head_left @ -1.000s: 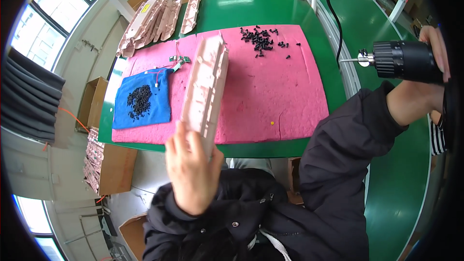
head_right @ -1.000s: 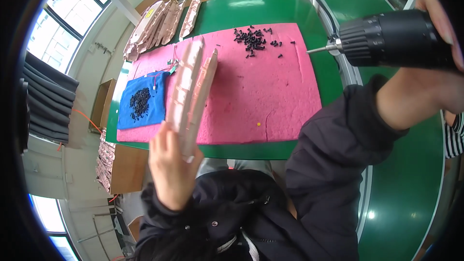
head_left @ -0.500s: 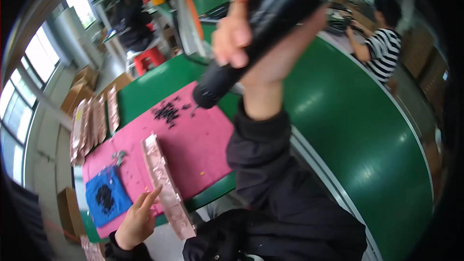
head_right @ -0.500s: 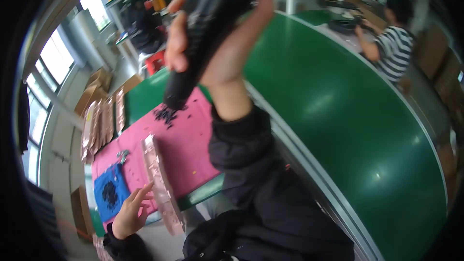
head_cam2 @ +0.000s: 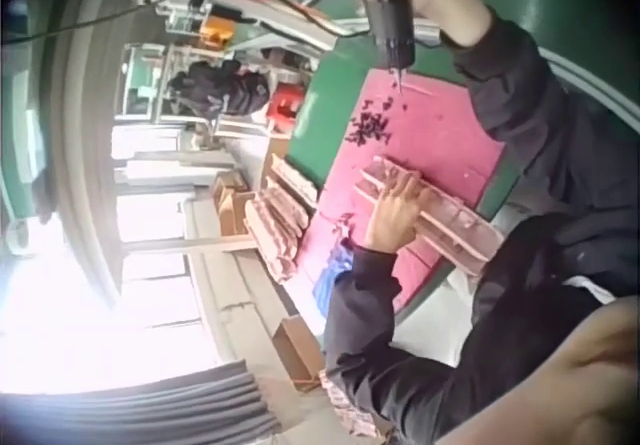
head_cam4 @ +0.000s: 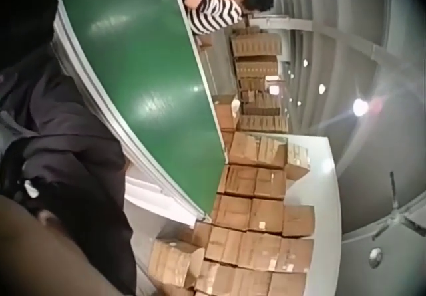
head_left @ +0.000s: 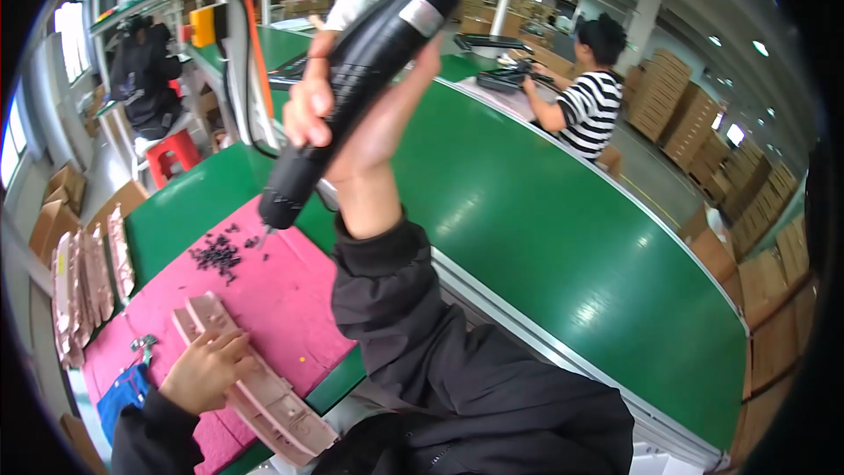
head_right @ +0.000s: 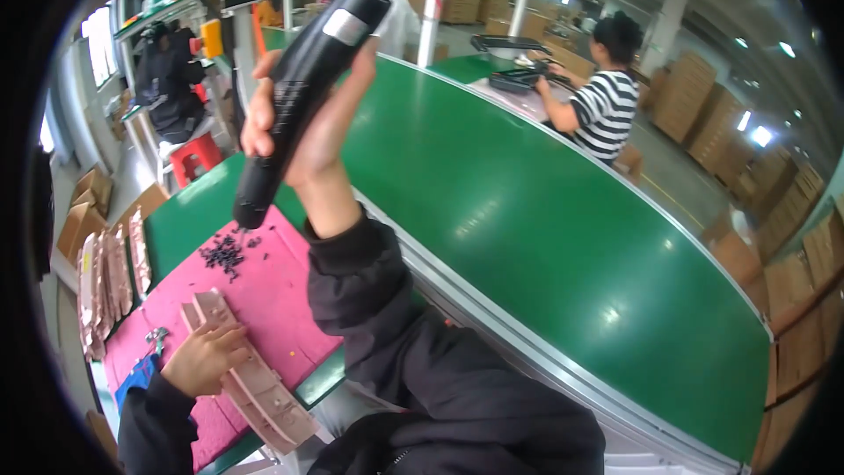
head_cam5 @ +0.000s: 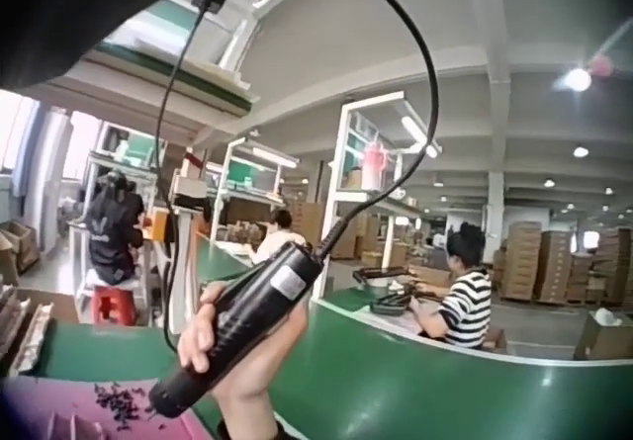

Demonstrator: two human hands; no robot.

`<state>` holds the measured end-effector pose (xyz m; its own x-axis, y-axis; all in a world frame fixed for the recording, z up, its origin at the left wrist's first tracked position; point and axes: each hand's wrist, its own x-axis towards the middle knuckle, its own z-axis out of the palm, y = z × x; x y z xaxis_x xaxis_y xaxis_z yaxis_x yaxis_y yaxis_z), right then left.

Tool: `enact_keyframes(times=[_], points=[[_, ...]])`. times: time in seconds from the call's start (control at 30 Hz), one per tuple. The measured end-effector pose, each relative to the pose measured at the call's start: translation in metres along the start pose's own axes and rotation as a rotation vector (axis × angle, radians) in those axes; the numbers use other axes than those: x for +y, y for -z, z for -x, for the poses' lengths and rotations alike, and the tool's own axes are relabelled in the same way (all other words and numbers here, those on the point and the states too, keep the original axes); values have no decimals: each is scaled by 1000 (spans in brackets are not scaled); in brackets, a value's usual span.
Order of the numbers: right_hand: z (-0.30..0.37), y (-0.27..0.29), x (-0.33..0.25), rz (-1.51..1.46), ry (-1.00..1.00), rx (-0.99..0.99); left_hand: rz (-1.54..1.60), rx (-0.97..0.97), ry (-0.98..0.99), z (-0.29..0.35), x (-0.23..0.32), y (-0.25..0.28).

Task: Assembling a component into a plastic housing using an electric screwdriver.

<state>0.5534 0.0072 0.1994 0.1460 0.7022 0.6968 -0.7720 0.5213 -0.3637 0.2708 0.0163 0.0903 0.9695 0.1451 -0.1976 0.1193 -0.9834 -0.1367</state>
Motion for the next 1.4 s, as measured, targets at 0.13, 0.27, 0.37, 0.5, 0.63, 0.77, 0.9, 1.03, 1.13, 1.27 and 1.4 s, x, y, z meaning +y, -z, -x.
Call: enact_keyframes(times=[0.13,0.27,0.37,0.5,0.63,0.77,0.9,1.03,1.13,1.27,1.4], points=[[-10,10,2,-110,-24,19,-58,97,-33,12,-6,-25],[-12,17,-6,-96,-8,104,-143,32,100,20,31,-39],[-8,53,-25,-63,10,120,-599,-45,273,-26,60,-29],[-16,52,-37,-56,17,99,-559,85,592,-52,74,-27],[-17,49,-32,-54,45,97,-507,163,871,-80,82,-41],[-15,42,-40,-9,75,97,-465,187,841,-70,78,-43],[-18,38,-40,-65,50,135,-433,229,800,-67,77,-43],[-16,43,-39,-69,56,116,-407,253,768,-66,80,-44],[-17,47,-37,-59,73,113,6,416,697,-64,101,-44],[-18,50,-31,-79,63,111,1,281,803,-77,122,-38],[-22,48,-26,-77,54,114,-16,409,598,-72,115,-26]])
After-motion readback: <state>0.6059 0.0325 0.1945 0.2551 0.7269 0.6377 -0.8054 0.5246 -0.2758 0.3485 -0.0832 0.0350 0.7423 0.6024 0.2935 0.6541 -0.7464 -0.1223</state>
